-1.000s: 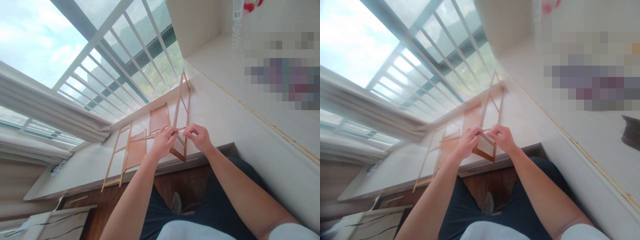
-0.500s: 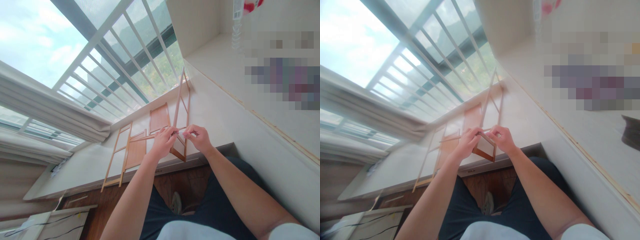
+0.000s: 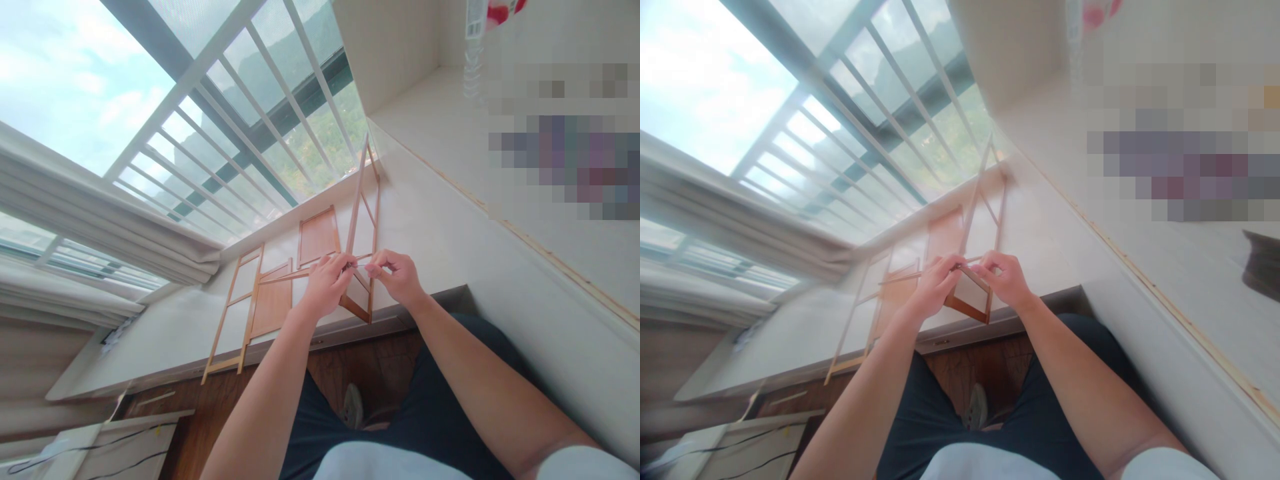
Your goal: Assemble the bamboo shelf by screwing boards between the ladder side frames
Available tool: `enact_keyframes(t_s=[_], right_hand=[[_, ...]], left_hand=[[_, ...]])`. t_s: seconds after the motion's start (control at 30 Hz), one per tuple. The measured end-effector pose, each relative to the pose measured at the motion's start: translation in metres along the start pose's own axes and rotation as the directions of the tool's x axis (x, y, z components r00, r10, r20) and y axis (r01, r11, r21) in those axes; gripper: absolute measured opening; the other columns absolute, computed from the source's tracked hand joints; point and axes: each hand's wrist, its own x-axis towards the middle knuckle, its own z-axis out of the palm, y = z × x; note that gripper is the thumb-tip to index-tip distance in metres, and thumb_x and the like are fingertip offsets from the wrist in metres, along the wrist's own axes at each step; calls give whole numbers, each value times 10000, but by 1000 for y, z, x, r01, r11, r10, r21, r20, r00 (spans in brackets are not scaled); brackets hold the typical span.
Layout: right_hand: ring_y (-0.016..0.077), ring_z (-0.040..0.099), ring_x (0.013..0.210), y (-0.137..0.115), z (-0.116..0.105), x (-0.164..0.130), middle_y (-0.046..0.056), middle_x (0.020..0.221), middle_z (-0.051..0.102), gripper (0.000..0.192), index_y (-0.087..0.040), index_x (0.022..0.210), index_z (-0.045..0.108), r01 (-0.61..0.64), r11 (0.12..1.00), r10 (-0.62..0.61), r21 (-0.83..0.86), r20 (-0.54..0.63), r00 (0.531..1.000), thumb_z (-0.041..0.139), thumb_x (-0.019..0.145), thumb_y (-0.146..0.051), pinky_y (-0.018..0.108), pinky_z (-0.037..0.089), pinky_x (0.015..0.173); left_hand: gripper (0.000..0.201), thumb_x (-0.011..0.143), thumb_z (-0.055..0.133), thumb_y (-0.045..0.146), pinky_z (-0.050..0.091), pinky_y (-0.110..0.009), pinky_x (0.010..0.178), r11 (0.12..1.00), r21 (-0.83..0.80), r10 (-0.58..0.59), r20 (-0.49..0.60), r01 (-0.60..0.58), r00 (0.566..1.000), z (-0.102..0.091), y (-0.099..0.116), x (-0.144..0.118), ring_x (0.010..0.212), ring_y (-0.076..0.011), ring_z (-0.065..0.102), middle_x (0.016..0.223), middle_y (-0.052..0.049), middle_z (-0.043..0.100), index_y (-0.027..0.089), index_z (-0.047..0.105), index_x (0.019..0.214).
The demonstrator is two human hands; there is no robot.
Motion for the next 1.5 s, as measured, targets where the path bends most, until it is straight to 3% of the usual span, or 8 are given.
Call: enact_keyframes(t_s=[0.33, 0.77, 0.9, 1.03, 1.27, 1.5], right_hand=[[135, 578, 614, -2, 1, 0, 0, 633, 649, 427, -197, 658, 633, 1, 1000, -1, -28, 2, 1000, 714, 898, -542, 287, 458, 644], [126, 596, 612, -1, 0, -1, -1, 701, 700, 309, -207, 827, 729, -18, 1000, 18, -12, 8, 1000, 707, 913, -503, 266, 499, 628], [127, 597, 587, -1, 1, -3, -7, 671, 693, 266, -218, 821, 738, 19, 1000, -19, -1, -72, 997, 717, 914, -467, 266, 499, 601], [134, 608, 586, 2, 0, -5, -1, 668, 687, 267, -216, 820, 718, -13, 997, 26, 80, -164, 986, 724, 909, -468, 269, 498, 576], [116, 593, 561, 8, -1, -1, -10, 691, 698, 237, -213, 876, 740, -55, 993, 64, 104, -83, 995, 733, 908, -448, 258, 502, 567], [132, 621, 631, 7, -3, 0, 7, 748, 721, 214, -226, 863, 776, 66, 998, -66, 12, -41, 997, 721, 921, -425, 268, 504, 601]], left_hand=[[256, 1004, 391, 372, 398, -425, 1002, 1000, -2, 10, 1, -10, 1000, 0, -2, -1, 1116, -244, 537, 1106, 18, 710, 309, 614, 1114], [272, 1008, 384, 383, 408, -420, 1014, 1000, 3, 4, 3, -4, 1000, 0, -1, 0, 1122, -246, 542, 1103, 5, 706, 311, 618, 1127], [261, 1007, 389, 375, 410, -412, 1017, 1000, 5, 7, -8, -7, 1000, 0, 0, -1, 1127, -241, 547, 1114, 10, 706, 310, 618, 1115], [252, 1003, 387, 362, 403, -424, 1022, 1000, -2, -5, 2, 5, 1000, -2, 3, -1, 1126, -245, 547, 1083, 10, 711, 302, 623, 1069], [258, 1002, 386, 364, 409, -414, 1005, 1000, -9, -4, 0, 4, 1000, -1, 1, -2, 1128, -247, 540, 1092, 7, 712, 296, 618, 1090], [255, 998, 394, 348, 413, -406, 1013, 1000, 1, -2, -3, 2, 1000, -1, 1, -2, 1118, -240, 540, 1110, 12, 708, 297, 617, 1112]])
